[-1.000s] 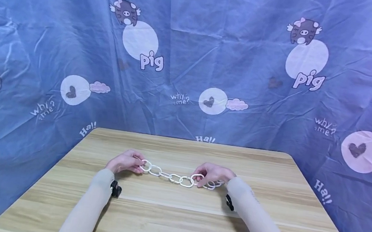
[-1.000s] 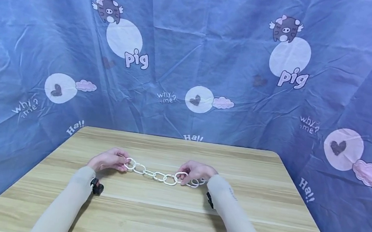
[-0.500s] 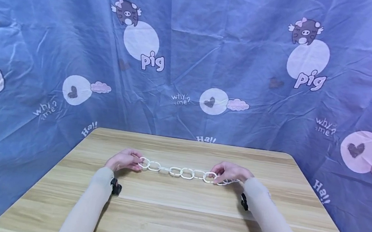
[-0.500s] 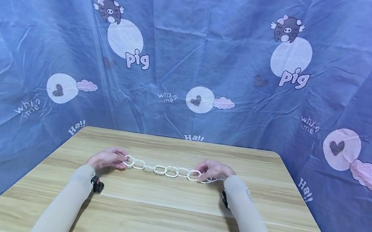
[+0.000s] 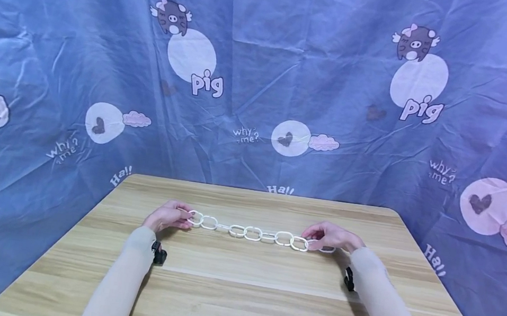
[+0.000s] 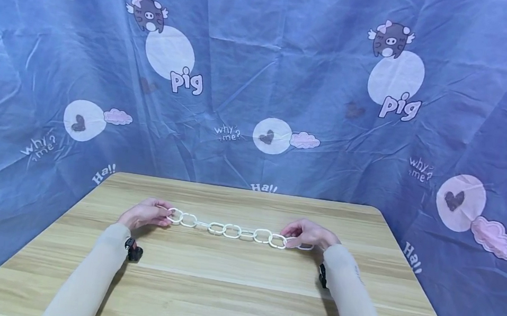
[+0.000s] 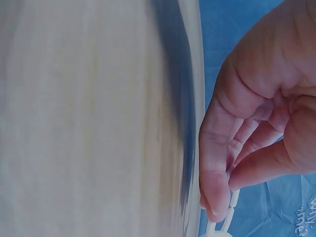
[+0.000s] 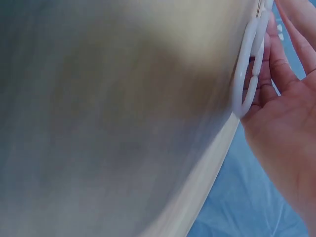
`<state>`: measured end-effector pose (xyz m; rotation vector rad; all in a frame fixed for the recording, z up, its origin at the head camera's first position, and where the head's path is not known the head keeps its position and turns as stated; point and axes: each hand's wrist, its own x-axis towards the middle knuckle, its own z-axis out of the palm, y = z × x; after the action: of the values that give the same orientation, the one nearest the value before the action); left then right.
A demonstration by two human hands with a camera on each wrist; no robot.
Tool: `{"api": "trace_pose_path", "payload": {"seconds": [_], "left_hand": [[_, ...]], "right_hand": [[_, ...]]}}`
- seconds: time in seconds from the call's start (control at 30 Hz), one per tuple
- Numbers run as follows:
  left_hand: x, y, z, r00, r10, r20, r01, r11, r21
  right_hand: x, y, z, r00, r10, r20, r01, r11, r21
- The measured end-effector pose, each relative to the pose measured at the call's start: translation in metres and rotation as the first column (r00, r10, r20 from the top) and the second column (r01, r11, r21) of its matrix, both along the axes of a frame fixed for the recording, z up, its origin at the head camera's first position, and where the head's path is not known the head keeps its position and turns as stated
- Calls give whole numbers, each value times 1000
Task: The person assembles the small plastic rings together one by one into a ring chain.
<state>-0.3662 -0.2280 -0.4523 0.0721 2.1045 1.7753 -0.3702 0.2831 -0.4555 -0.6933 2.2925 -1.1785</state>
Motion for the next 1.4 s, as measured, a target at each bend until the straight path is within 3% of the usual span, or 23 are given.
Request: {"api": "trace_pose_path", "payload": {"seconds": [0.43, 0.57, 0.73, 0.93, 1.17, 1.4], "left_hand": [[-9, 0, -8, 1000, 8, 19, -8, 1000, 10], [-10, -1, -10, 999, 24, 28, -25, 999, 32], [-12, -3, -10, 998, 57, 40, -59, 996, 62], [-14, -2, -10, 996, 84, 42, -86, 995, 52], [-19, 2, -14, 987, 151, 51, -154, 986, 57], [-21, -3, -17, 992, 120, 33, -122, 990, 77]], "right_hand": [[1, 26, -2, 999, 7, -47, -7, 1000, 8], [2, 32, 0, 998, -27, -62, 28, 1000, 10], [3, 38, 1, 990, -128, -55, 126, 991, -33], [2, 44, -4, 960, -264, -91, 260, 964, -56], [-1, 48, -5, 935, -347, -75, 343, 937, -60], [0, 51, -7, 913, -406, -43, 403, 913, -57]]}}
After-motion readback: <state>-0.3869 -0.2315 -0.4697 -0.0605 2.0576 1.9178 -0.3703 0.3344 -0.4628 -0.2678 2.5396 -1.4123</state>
